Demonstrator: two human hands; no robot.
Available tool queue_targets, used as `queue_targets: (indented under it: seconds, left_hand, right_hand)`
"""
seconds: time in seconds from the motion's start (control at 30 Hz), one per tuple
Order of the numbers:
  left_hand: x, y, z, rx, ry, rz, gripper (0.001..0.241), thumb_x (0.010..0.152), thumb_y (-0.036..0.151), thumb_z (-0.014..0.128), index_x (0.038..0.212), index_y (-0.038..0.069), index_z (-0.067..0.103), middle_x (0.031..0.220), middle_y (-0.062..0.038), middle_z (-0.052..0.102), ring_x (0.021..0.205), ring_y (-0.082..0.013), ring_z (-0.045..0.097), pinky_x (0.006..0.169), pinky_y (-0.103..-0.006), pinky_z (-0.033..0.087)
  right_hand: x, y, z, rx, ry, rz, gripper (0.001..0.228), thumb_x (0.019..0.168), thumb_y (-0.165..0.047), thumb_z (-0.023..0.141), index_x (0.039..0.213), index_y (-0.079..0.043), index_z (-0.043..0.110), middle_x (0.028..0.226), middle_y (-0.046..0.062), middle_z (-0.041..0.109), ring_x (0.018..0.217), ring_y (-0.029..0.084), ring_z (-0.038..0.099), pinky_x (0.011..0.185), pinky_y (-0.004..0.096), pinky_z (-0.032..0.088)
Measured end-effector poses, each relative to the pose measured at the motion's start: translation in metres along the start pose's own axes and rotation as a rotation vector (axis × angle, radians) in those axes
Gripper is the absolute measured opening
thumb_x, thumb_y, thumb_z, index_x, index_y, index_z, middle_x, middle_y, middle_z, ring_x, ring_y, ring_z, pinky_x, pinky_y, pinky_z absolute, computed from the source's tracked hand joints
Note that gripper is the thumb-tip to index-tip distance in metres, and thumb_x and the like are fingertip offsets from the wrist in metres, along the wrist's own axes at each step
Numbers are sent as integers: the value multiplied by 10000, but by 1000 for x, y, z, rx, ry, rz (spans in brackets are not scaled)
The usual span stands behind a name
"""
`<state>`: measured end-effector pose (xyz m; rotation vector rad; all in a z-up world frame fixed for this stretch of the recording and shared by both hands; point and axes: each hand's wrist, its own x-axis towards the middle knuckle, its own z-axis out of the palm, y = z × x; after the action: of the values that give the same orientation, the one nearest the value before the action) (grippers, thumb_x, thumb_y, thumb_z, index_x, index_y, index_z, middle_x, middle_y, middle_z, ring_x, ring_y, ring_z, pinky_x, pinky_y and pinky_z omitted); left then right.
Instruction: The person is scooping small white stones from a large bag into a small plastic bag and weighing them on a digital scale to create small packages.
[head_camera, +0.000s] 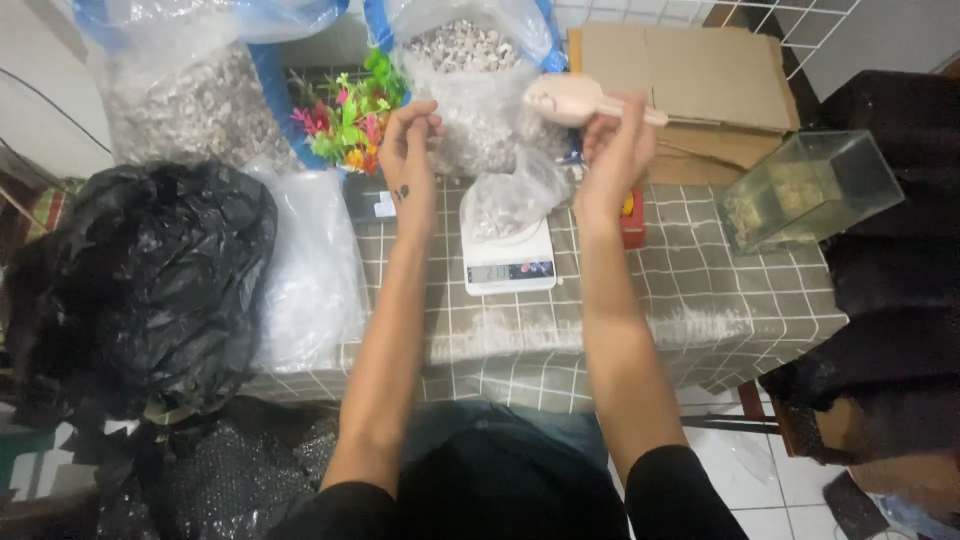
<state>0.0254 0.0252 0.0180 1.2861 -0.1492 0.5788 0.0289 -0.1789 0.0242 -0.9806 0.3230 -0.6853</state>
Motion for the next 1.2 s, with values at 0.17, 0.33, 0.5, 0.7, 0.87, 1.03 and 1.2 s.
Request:
queue_targets:
  seconds: [0.17,0.33,0.5,0.7,0.87,1.03,1.2]
  left_hand:
    - [5,27,7,137,-127,61,147,988,151,545,1009,148,690,888,-1,663,808,-115,635,777,-252,506]
    - [8,15,-4,636,-251,472,153,958,79,547,1045,69,673,964,-80,685,841,-239,658,798,-335,499]
    - [2,23,-8,746,-393,292,130,915,39,564,932,66,689,880,-76,715,737,-207,669,658,-318,505]
    - [-1,27,8,687,-323,190,139,969,189,624,954,121,745,730,-44,690,685,-216,711,688,-327,578]
    - [-14,39,35,701,-431,186,316,981,387,626,880,115,751,644,-60,667,584,-210,673,581,-337,560]
    - [-19,18,46,778,-487,173,488,925,548,657,840,73,731,642,-136,685,589,-286,689,520,-402,555]
    - [-23,20,51,867,-462,109,299,975,296,573,985,53,746,746,-162,727,727,-355,735,629,-445,585]
  right_hand:
    - [16,-5,55,-361,-258,-338,295,975,-402,544,911,-154,690,708,-8,716,615,87,644,575,235,491]
    - [30,3,72,-782,-720,-885,150,1023,-139,646,1141,-86,721,1108,73,754,897,254,716,820,340,542]
    - [6,-16,48,-648,-524,-763,154,1036,-39,639,1176,-10,697,973,152,770,818,204,763,644,264,605]
    - [-5,-27,-1,-564,-302,-626,220,1098,-157,576,1032,-6,722,629,79,646,570,144,649,584,253,526]
    - [-8,-47,-37,-589,-218,-526,335,1102,-257,556,934,-19,721,535,39,544,497,114,562,543,231,461]
    - [-10,-47,-43,-713,-234,-424,302,1060,-266,628,859,-68,735,503,27,548,477,125,554,522,258,445]
    - [-20,-27,-30,-580,-406,-247,308,1023,-297,615,839,-86,742,524,25,592,497,99,580,526,227,457]
